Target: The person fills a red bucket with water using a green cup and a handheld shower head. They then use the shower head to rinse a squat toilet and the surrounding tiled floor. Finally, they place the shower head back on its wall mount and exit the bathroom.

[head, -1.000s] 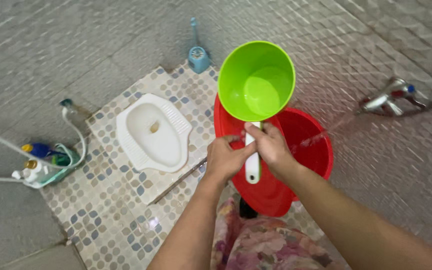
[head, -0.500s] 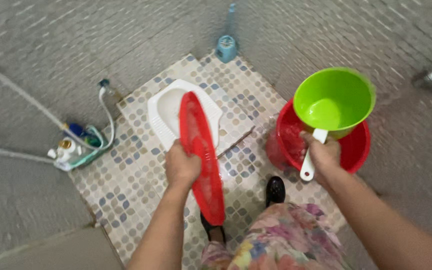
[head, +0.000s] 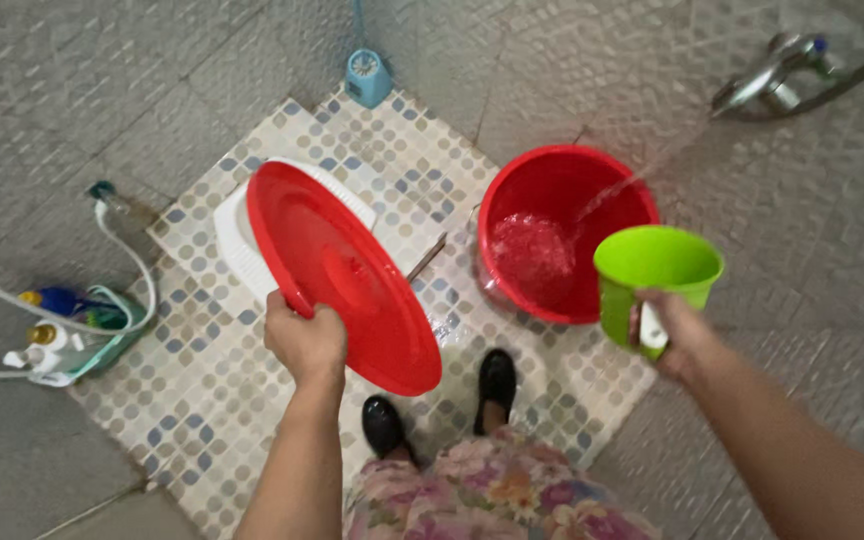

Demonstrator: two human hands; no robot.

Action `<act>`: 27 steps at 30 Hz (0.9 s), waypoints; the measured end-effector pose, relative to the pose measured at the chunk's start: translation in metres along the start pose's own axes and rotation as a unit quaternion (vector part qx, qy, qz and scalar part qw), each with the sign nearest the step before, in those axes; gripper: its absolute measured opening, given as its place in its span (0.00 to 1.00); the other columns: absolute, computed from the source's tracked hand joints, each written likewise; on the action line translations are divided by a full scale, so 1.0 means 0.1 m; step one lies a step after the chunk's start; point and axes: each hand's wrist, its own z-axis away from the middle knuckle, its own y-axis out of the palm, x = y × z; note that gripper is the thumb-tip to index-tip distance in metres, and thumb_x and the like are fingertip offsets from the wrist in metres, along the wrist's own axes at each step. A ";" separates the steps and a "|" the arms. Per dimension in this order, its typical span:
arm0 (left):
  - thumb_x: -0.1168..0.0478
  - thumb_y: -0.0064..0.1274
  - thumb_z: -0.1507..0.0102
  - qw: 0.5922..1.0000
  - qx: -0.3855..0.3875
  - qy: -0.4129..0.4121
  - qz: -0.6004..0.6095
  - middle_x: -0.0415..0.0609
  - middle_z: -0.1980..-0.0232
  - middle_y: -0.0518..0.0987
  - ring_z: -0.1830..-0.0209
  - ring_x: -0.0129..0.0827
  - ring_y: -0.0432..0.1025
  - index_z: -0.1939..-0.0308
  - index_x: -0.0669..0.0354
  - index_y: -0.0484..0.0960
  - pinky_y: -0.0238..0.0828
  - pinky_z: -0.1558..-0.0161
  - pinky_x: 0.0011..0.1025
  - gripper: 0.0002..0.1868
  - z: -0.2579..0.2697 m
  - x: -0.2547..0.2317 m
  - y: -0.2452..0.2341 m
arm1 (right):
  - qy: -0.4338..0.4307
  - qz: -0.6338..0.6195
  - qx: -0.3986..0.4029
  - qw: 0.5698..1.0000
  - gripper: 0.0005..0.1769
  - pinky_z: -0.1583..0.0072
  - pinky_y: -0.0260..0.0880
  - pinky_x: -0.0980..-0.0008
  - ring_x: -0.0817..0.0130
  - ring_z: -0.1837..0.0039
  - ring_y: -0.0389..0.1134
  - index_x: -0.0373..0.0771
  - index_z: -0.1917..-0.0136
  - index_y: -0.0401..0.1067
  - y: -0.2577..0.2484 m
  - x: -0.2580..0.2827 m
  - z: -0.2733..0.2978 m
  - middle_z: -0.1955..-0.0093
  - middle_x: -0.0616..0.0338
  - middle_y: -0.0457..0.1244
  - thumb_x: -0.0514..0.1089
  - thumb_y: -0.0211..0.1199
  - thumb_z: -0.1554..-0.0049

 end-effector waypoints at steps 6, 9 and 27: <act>0.72 0.49 0.44 0.997 -0.037 -0.035 0.060 0.57 0.59 0.83 0.58 0.48 0.80 0.55 0.66 0.77 0.74 0.51 0.40 0.13 0.17 -0.28 0.51 | 0.076 -0.034 0.049 0.995 0.05 0.64 0.66 0.74 0.74 0.66 0.63 0.45 0.50 0.65 -0.11 0.02 -0.24 0.64 0.63 0.62 0.46 0.53 0.38; 0.73 0.50 0.44 0.995 -0.060 0.056 0.063 0.59 0.56 0.82 0.55 0.49 0.78 0.52 0.67 0.76 0.72 0.49 0.40 0.15 0.22 -0.30 0.66 | 0.088 -0.033 0.080 0.992 0.06 0.62 0.66 0.74 0.74 0.64 0.63 0.45 0.49 0.64 -0.07 0.12 -0.33 0.62 0.63 0.62 0.45 0.51 0.39; 0.74 0.50 0.41 0.996 0.016 0.079 0.037 0.54 0.58 0.84 0.59 0.41 0.79 0.53 0.63 0.78 0.73 0.51 0.37 0.12 -0.65 -0.83 0.83 | 0.089 -0.152 -0.007 0.984 0.18 0.58 0.66 0.77 0.77 0.61 0.63 0.45 0.37 0.65 0.40 0.76 -0.64 0.55 0.60 0.67 0.56 0.46 0.31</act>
